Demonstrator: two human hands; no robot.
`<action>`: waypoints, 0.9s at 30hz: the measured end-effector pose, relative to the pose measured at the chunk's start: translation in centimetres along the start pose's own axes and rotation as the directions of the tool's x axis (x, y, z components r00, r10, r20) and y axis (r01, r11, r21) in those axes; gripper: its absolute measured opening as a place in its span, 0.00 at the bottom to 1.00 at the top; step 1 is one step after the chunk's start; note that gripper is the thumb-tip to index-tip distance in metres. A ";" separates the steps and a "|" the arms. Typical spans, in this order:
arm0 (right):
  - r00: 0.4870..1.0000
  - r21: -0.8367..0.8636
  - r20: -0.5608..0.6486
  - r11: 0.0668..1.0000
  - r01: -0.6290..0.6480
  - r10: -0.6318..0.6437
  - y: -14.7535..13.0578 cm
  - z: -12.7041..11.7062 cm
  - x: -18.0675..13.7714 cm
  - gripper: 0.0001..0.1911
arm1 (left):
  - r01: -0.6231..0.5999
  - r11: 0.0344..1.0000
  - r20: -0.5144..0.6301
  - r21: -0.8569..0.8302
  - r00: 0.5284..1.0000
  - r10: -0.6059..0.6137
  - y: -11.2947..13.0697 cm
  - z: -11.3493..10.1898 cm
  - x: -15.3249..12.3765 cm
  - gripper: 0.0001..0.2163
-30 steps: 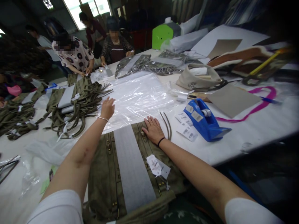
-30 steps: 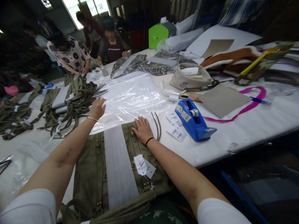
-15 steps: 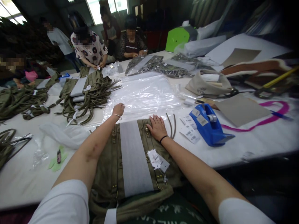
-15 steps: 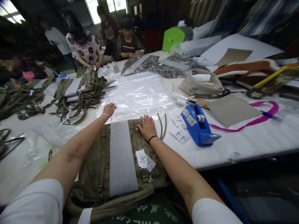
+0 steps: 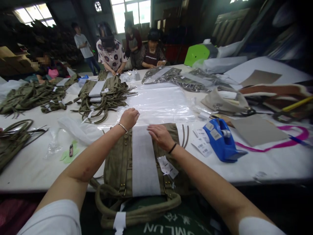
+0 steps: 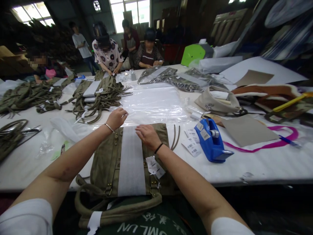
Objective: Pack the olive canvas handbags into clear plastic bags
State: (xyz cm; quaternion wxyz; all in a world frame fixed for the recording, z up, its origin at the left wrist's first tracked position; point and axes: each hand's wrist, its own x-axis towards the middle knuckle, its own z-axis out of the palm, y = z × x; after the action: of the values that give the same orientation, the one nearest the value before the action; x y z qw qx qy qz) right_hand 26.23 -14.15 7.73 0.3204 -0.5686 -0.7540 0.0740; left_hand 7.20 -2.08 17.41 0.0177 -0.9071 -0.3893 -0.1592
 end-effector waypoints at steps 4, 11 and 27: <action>0.934 0.658 0.198 0.666 -0.351 0.297 -3.0 1.6 2.5 0.31 | 0.006 0.996 0.049 -0.089 0.999 -0.001 2.0 0.2 -2.0 0.13; 0.689 0.944 0.329 -0.195 -0.267 0.646 -1.5 2.2 3.9 0.13 | 0.029 0.996 0.115 -0.088 0.993 -0.019 1.9 0.8 -5.8 0.10; 0.701 0.902 0.001 0.302 -0.308 0.713 -2.0 2.5 2.3 0.28 | 0.419 0.235 0.285 -0.877 0.848 -0.447 -0.9 1.8 -1.4 0.09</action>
State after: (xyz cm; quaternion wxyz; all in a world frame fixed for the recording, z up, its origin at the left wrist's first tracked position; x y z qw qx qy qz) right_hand 22.87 -12.10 7.61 0.6606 -0.5480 -0.2997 0.4166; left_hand 6.17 -2.14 15.20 -0.5271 -0.6134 -0.4674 -0.3571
